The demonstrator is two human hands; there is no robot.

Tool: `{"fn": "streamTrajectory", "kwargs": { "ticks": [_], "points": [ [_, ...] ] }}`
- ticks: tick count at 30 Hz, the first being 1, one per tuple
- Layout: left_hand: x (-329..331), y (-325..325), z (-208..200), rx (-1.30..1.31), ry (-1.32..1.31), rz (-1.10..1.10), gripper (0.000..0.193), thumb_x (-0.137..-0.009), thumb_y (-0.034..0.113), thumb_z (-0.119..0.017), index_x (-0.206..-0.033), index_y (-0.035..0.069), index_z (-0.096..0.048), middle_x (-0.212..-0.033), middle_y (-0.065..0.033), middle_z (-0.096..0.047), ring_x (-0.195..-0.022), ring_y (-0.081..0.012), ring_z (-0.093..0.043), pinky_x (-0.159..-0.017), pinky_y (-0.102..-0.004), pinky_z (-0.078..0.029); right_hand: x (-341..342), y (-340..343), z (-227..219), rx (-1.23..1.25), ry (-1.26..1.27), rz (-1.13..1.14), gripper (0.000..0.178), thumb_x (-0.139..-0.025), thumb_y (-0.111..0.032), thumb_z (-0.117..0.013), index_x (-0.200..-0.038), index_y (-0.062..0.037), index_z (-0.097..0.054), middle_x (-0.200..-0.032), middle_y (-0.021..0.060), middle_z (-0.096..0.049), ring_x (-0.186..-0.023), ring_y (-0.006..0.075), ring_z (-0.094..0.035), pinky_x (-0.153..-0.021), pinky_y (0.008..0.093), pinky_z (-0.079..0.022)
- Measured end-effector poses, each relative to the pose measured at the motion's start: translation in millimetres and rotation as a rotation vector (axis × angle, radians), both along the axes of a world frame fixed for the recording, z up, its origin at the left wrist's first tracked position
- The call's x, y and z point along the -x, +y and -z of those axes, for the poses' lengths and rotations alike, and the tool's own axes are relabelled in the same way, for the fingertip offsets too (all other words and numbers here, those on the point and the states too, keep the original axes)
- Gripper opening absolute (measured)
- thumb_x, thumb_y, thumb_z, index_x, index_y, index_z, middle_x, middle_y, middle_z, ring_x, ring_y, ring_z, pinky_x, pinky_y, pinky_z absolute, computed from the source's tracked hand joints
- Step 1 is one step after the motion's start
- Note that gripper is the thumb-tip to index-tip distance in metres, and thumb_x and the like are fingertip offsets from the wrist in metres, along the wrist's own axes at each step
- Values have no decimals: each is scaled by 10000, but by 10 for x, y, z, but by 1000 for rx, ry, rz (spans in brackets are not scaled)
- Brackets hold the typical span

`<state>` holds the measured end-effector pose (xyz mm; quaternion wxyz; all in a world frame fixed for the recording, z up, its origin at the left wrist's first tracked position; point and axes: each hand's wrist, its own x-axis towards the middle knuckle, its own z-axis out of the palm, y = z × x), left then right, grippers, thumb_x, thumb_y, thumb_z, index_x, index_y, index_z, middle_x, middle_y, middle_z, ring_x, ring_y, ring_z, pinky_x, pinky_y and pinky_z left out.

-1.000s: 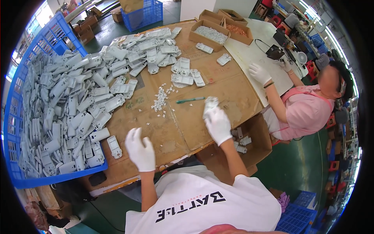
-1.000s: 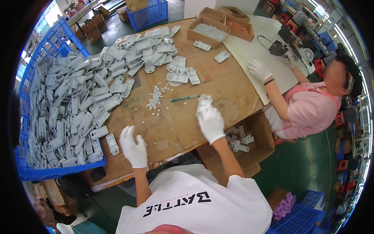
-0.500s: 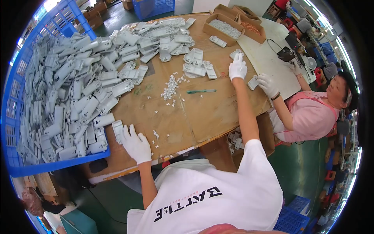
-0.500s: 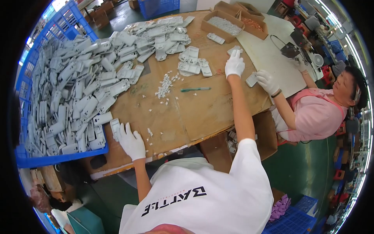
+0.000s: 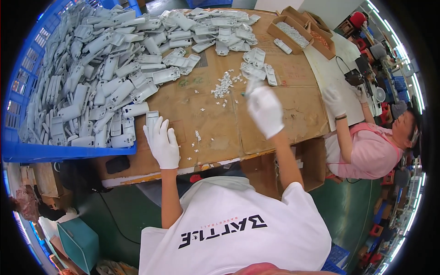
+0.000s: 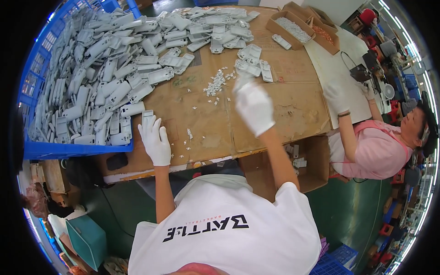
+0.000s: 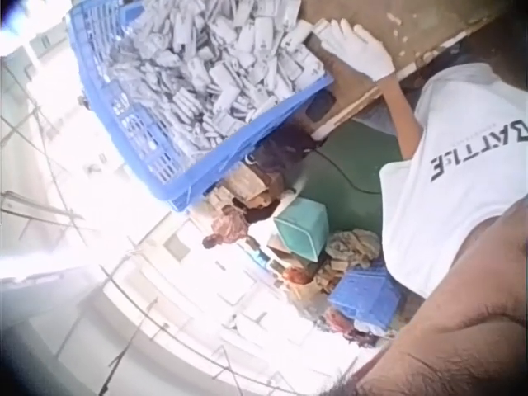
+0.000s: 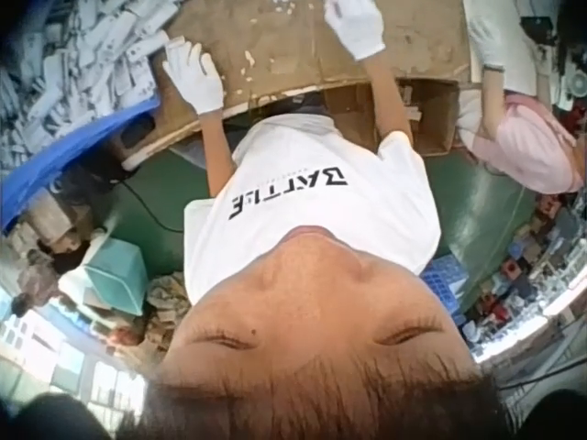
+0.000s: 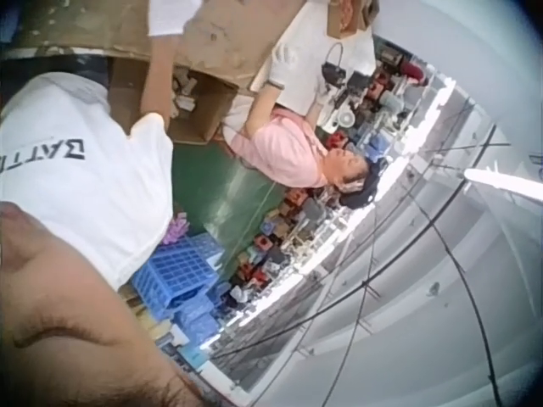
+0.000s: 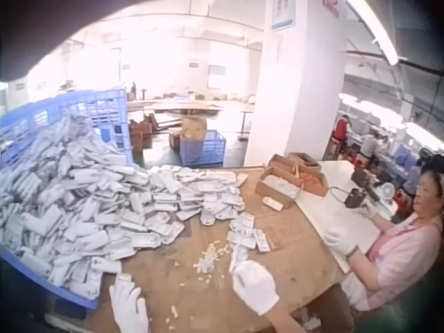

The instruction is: The person picks up a remote control housing from a pile, inserts a small white component into it by hand, and places the assembly into a cardboard box.

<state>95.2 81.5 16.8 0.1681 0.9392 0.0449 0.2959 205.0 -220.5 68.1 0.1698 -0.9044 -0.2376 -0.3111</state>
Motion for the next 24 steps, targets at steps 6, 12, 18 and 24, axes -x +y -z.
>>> {"fn": "streamTrajectory", "kwargs": {
  "ticks": [6, 12, 18, 24],
  "points": [
    [96, -283, -341, 1169, 223, 373, 624, -894, 35, -547, -1488, 2, -361, -1426, -179, -506, -1314, -225, -485, -1074, -348, -401, 820, 986, 132, -29, 113, -611, 134, -714, -133, -674, -821, -122, -595, -883, 47, -570, -820, 220, -589, -743, 344, -510],
    [150, -198, -358, 1514, 311, 191, 589, -842, -60, -514, -1422, -27, -417, -1325, -168, -552, -1190, -259, -582, -1000, -342, -487, 782, 919, 83, -204, 7, -456, 176, -761, -100, -699, -919, -113, -623, -1047, 60, -629, -943, 244, -633, -808, 362, -531],
    [293, -234, -54, 1272, 202, 242, 675, -748, -97, -571, -1405, -11, -441, -1316, -151, -561, -1199, -244, -573, -1015, -341, -475, -37, 326, 586, -212, 250, 221, 226, -861, -152, -662, -1064, -68, -610, -1031, 156, -603, -953, 358, -611, -803, 426, -508],
    [423, -231, 15, 1084, 234, 182, 581, -750, -65, -600, -1325, -16, -532, -1264, -158, -615, -1199, -255, -579, -1046, -349, -432, -26, 533, 779, -228, 286, 214, 78, -864, -169, -648, -918, -127, -611, -941, 103, -570, -880, 317, -617, -717, 447, -518]
  ]
}}
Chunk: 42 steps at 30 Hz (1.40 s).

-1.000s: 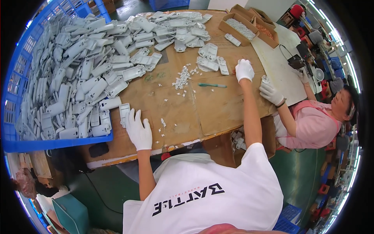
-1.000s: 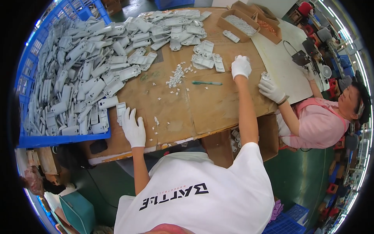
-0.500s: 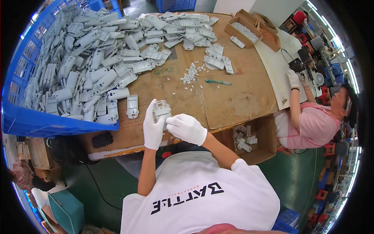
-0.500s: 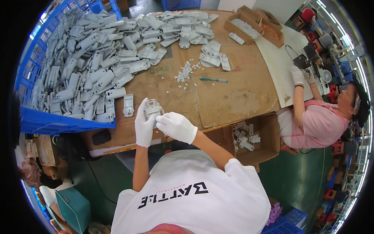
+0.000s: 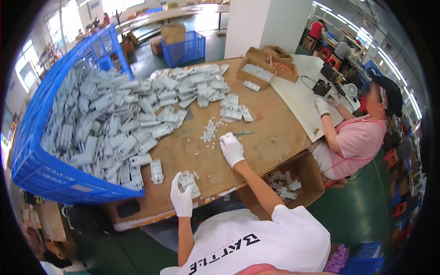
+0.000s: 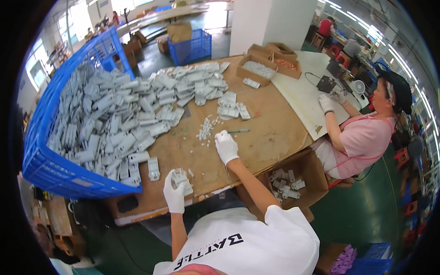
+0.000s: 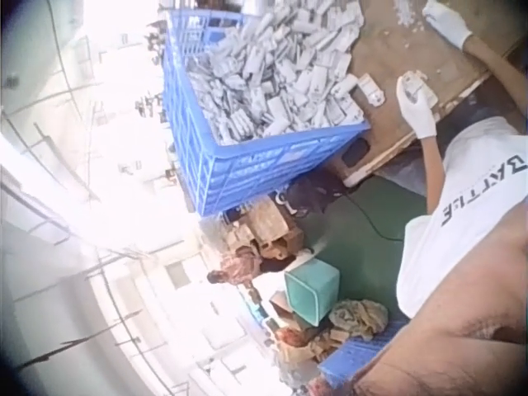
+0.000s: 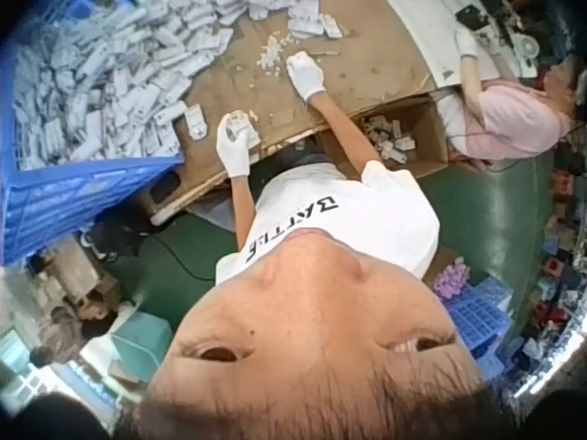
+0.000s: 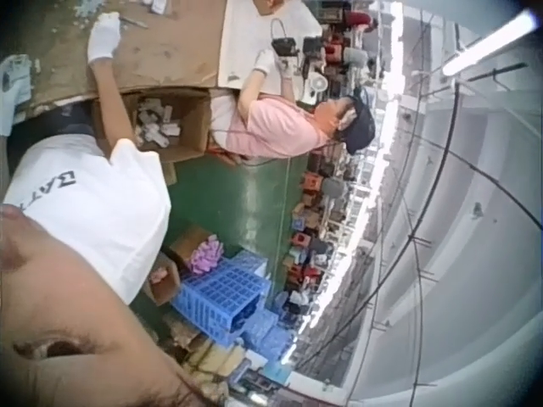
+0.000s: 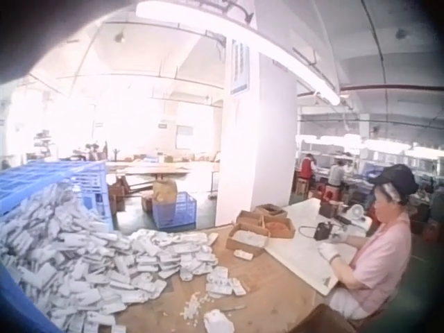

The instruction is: The person picks up a remote control housing from a pile, inserts a small white component into it by hand, and places the assembly into a cardboard box.

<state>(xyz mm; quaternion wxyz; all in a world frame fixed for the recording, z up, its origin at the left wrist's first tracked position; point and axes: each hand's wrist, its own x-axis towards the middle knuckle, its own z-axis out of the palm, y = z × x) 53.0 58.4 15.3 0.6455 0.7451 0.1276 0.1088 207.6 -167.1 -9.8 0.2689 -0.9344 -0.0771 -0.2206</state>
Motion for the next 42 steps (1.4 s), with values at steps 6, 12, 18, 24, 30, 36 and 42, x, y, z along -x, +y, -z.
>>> {"fn": "streamTrajectory", "kwargs": {
  "ticks": [6, 12, 18, 24, 30, 36, 42],
  "points": [
    [-51, -147, -151, -157, -106, 19, 616, -746, -74, -583, -1355, -28, -501, -1318, -173, -582, -1236, -274, -555, -1071, -355, -409, -51, -59, 76, 153, 9, 18, 24, -898, -139, -557, -889, -121, -569, -885, 119, -566, -805, 319, -635, -669, 445, -533],
    [-70, -187, -128, -245, -130, 85, 648, -734, -91, -552, -1374, -10, -484, -1315, -177, -582, -1237, -272, -561, -1069, -355, -414, 64, 52, -53, 316, 1, 69, 44, -888, -111, -551, -867, -76, -568, -852, 120, -580, -760, 265, -678, -578, 389, -588],
    [-217, -231, -19, -166, -148, 137, 519, -756, -79, -575, -1269, -4, -554, -1200, -156, -633, -1151, -264, -607, -1022, -354, -449, 239, 167, -320, -240, -4, 10, 81, -892, -146, -567, -867, -72, -586, -864, 154, -595, -787, 341, -661, -676, 451, -559],
    [-316, -398, -177, -268, -191, 175, 451, -794, -63, -602, -1240, -9, -563, -1158, -142, -647, -1099, -241, -623, -977, -344, -468, 875, 614, -514, -682, -85, -327, 103, -856, -90, -626, -957, -80, -607, -905, 135, -626, -853, 335, -638, -772, 411, -518],
    [-357, -511, -255, -350, -250, 176, 404, -843, 23, -675, -1233, -5, -573, -1144, -135, -652, -1080, -223, -624, -959, -339, -473, 1013, 613, -362, -443, -186, -299, 101, -884, -138, -628, -971, -90, -608, -927, 107, -603, -873, 293, -645, -758, 397, -530],
    [-358, -588, -257, -404, -255, 186, 420, -828, 7, -679, -1236, -4, -580, -1173, -142, -651, -1091, -241, -626, -957, -341, -477, 1039, 518, -424, -146, -340, -196, 99, -841, -163, -614, -913, -96, -603, -921, 72, -523, -872, 244, -614, -707, 354, -544],
    [-300, -641, -271, -386, -286, 146, 415, -817, 11, -690, -1220, -10, -596, -1172, -145, -655, -1088, -244, -630, -952, -345, -483, 1050, 494, -427, -127, -307, -187, 85, -819, -154, -623, -881, -98, -607, -921, 71, -530, -864, 244, -608, -708, 357, -541]
  ]
}}
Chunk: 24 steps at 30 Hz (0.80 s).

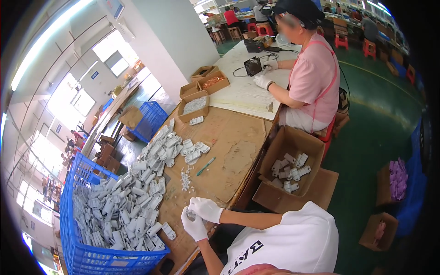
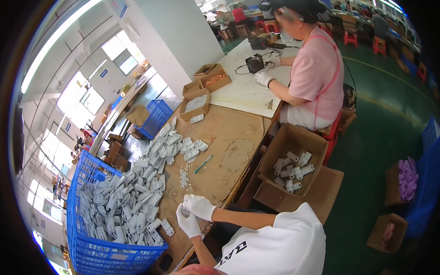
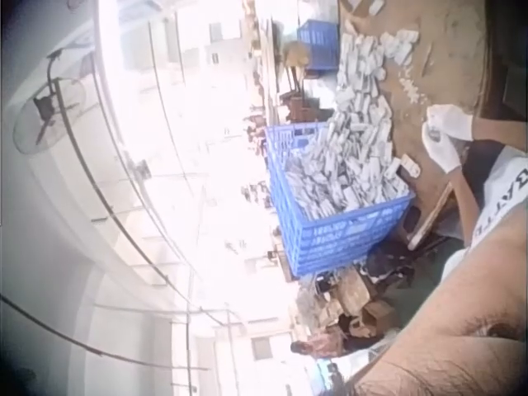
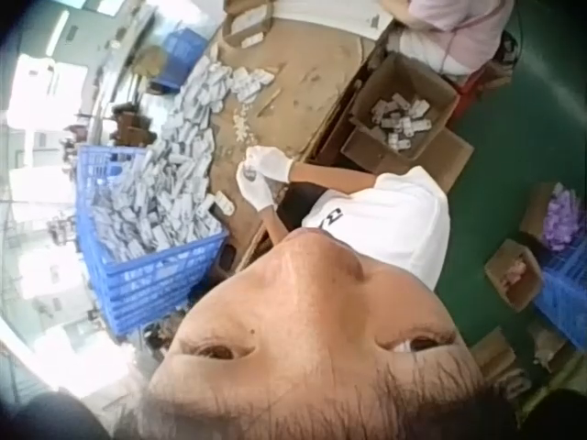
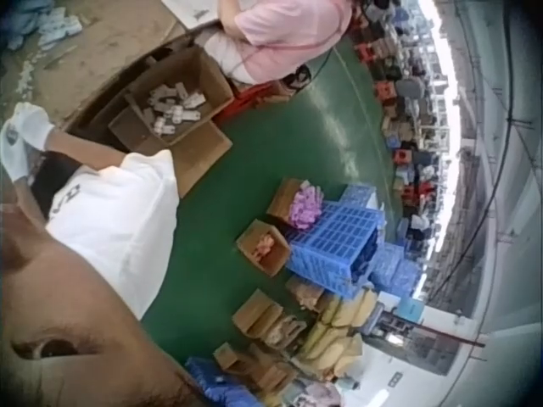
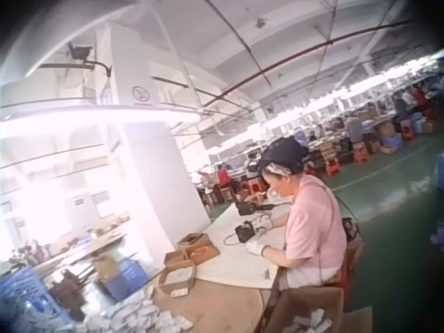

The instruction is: The person picks up a remote control housing from a pile, inserts a small white component into it by hand, and places the assembly into a cardboard box.

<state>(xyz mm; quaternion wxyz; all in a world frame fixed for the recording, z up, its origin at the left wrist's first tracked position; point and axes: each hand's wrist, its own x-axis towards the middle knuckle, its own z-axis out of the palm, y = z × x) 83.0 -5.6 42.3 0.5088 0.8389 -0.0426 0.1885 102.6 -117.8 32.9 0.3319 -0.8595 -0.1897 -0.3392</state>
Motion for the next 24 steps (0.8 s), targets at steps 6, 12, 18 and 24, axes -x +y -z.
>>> {"fn": "streamTrajectory", "kwargs": {
  "ticks": [6, 12, 18, 24],
  "points": [
    [28, 32, 46, -17, -68, -51, 401, -780, -3, -695, -1175, 0, -628, -1085, -148, -664, -1020, -270, -646, -904, -360, -502, 20, -34, -52, 48, 102, -73, 141, -818, -155, -642, -940, -92, -612, -933, 78, -551, -892, 272, -611, -770, 381, -527],
    [129, 105, -65, 1, -49, -20, 399, -736, -27, -674, -1133, 11, -657, -1026, -129, -660, -958, -265, -659, -847, -363, -518, 75, -73, -206, -443, 287, -206, 331, -888, -162, -632, -1209, -88, -602, -1049, 108, -626, -956, 287, -639, -850, 351, -511],
    [206, 196, -202, -120, -4, 77, 397, -729, -9, -667, -1124, 34, -666, -968, -136, -645, -909, -293, -659, -827, -377, -525, -31, -262, -99, -247, 776, -475, 277, -934, -236, -597, -1139, -52, -626, -954, 185, -712, -892, 344, -692, -812, 396, -536],
    [268, 182, -143, -148, 77, 20, 413, -738, 51, -698, -1149, 32, -661, -990, -157, -663, -915, -304, -665, -820, -376, -528, -37, -221, -148, -83, 795, -456, 290, -939, -227, -588, -1183, -72, -610, -982, 179, -713, -915, 343, -698, -815, 388, -542]
  ]
}}
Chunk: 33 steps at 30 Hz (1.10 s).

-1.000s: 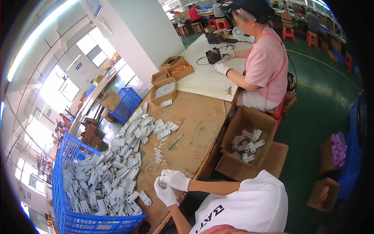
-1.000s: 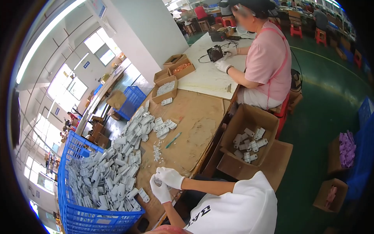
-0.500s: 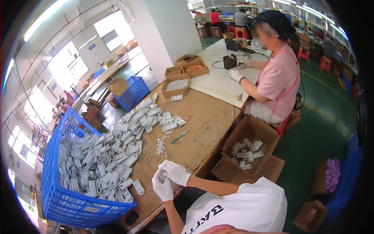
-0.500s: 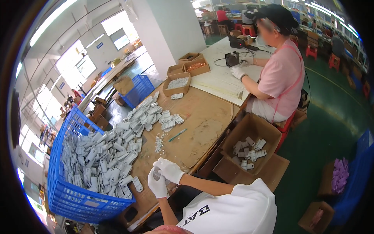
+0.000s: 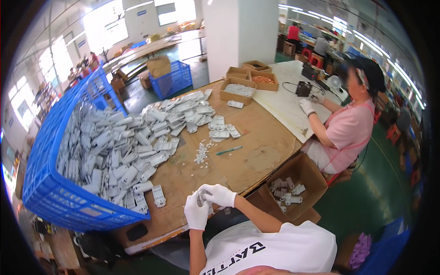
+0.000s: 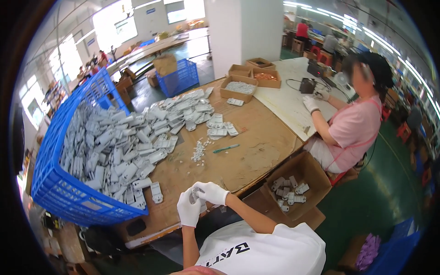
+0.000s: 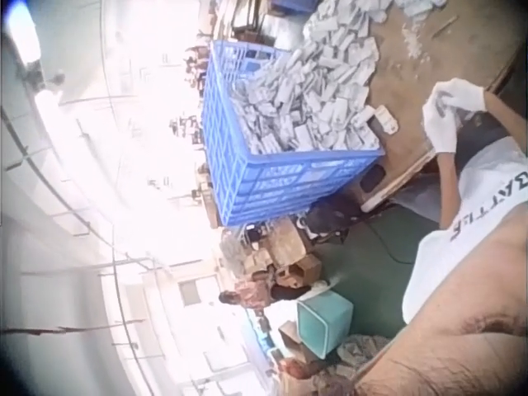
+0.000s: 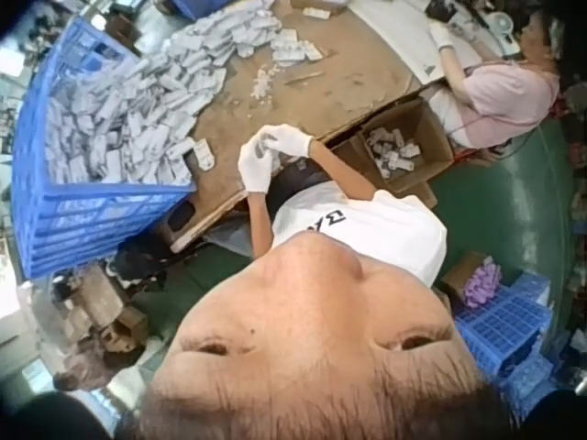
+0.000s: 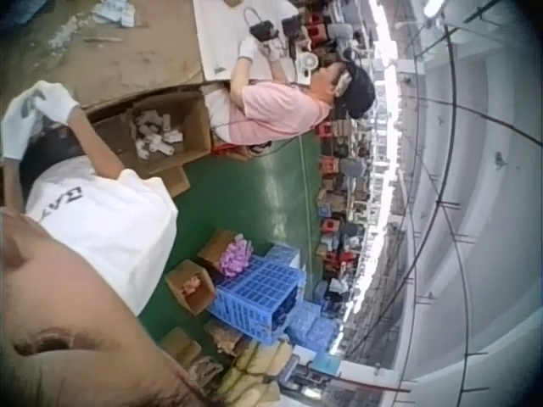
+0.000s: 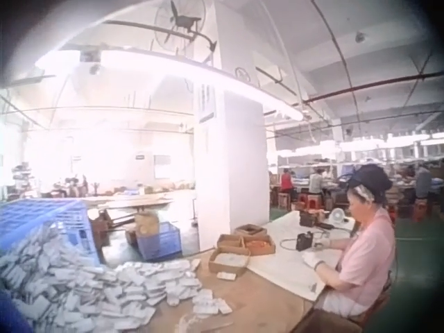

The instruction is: The person picks up a remote control housing from a pile, inserts a small white component into it by hand, and places the assembly into a cardboard box.

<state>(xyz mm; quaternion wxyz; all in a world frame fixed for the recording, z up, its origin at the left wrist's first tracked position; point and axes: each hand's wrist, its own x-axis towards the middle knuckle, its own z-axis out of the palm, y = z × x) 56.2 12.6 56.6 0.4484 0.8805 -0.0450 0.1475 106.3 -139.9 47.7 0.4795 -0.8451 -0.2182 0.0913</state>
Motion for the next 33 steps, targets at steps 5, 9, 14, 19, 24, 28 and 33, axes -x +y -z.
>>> {"fn": "streamTrajectory", "kwargs": {
  "ticks": [5, 9, 14, 19, 24, 28, 33],
  "points": [
    [17, 105, -49, 122, 53, -17, 401, -756, 54, -714, -1154, 33, -662, -1024, -163, -686, -958, -300, -679, -840, -373, -535, -111, 62, 176, -184, 143, -146, 309, -946, -163, -589, -1222, -24, -588, -1057, 113, -697, -967, 192, -668, -871, 328, -515],
    [-4, 169, -20, 107, 142, -113, 388, -761, 37, -708, -1146, 24, -661, -1056, -163, -688, -984, -293, -680, -869, -368, -534, -97, 249, 182, -356, 256, -67, 280, -951, -121, -581, -1207, -10, -603, -1082, 76, -688, -993, 153, -647, -882, 303, -505],
    [-88, 242, 148, 314, 54, -192, 355, -769, -14, -654, -1124, 7, -655, -1038, -145, -681, -977, -273, -679, -871, -345, -532, 28, 500, 278, -460, 315, 216, 294, -920, -87, -608, -1199, 1, -640, -1025, 87, -713, -923, 149, -671, -820, 288, -529],
    [-136, 297, 286, 292, 10, -218, 332, -757, -36, -629, -1085, 7, -660, -1029, -137, -679, -957, -267, -679, -851, -334, -534, 107, 647, 301, -120, -208, 242, 375, -890, -58, -607, -1262, -14, -607, -997, 217, -690, -885, 311, -702, -786, 341, -538],
    [-125, 276, 189, 280, 42, -264, 279, -744, -35, -624, -1016, 10, -670, -994, -123, -684, -907, -254, -679, -814, -332, -534, 140, 681, 246, -125, -168, 249, 364, -922, -57, -580, -1285, -18, -582, -980, 232, -680, -862, 341, -695, -765, 369, -540],
    [-117, 260, 268, 266, -40, -316, 264, -745, -27, -625, -1003, 7, -670, -962, -123, -685, -877, -245, -678, -804, -326, -532, 94, 665, 213, -133, -139, 192, 335, -930, -78, -584, -1260, -22, -596, -950, 225, -683, -842, 345, -698, -747, 373, -541],
    [-96, 265, 175, 393, 34, -308, 266, -746, -40, -591, -1000, -4, -665, -924, -119, -683, -860, -215, -681, -797, -319, -530, 92, 591, 116, -127, -104, 110, 305, -924, -128, -604, -1216, -41, -622, -929, 194, -698, -821, 331, -708, -728, 357, -548]
  ]
}}
